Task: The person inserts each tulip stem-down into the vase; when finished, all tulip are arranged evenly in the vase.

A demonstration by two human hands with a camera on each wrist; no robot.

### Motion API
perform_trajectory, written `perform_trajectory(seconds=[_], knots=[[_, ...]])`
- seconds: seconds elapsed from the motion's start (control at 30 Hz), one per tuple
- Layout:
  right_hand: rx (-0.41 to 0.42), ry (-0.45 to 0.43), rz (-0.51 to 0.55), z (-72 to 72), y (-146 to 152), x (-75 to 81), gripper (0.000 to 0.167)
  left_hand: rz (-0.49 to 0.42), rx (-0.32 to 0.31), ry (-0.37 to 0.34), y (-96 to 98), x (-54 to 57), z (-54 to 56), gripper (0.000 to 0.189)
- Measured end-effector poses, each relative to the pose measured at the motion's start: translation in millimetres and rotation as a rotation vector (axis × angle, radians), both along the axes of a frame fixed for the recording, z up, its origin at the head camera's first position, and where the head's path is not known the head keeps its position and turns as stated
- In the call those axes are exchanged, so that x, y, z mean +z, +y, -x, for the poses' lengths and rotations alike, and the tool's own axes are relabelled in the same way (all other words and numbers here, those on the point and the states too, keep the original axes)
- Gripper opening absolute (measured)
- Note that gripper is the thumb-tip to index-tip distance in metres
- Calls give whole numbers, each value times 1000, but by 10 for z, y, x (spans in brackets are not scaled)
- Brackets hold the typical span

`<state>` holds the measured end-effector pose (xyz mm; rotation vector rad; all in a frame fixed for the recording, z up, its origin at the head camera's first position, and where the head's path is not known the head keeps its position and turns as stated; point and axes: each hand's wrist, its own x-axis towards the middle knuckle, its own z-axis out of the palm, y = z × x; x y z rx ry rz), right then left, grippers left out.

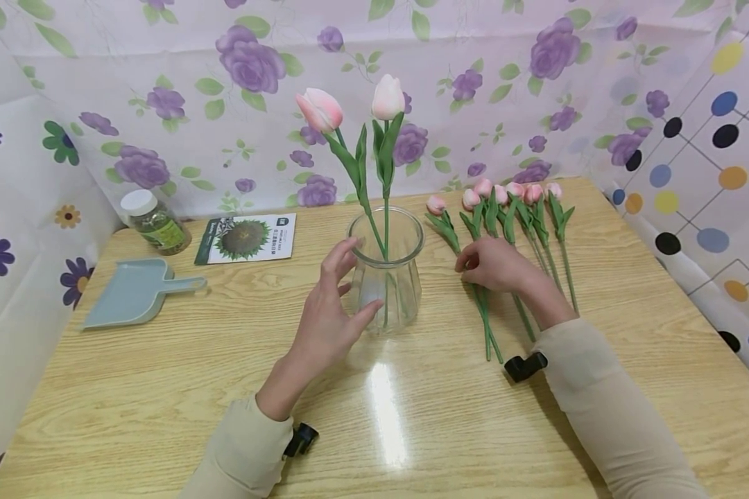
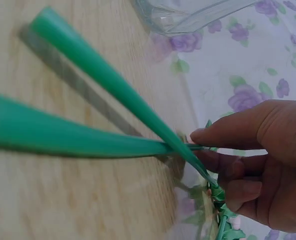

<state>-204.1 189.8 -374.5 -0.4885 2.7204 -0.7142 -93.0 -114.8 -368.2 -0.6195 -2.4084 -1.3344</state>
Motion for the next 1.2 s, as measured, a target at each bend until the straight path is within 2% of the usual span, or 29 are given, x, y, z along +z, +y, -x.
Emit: perform_trajectory(seconds=[0.5, 0.73, 1.2], knots=[[-124, 12, 252, -20, -17, 4, 27, 2, 5, -4, -1, 7, -5, 100], [-137, 21, 313, -22, -8, 5, 29, 3, 3, -8, 1, -1, -6, 100], [-181, -13, 433, -16, -3, 24, 42, -2, 6, -10, 3, 4, -8, 100]])
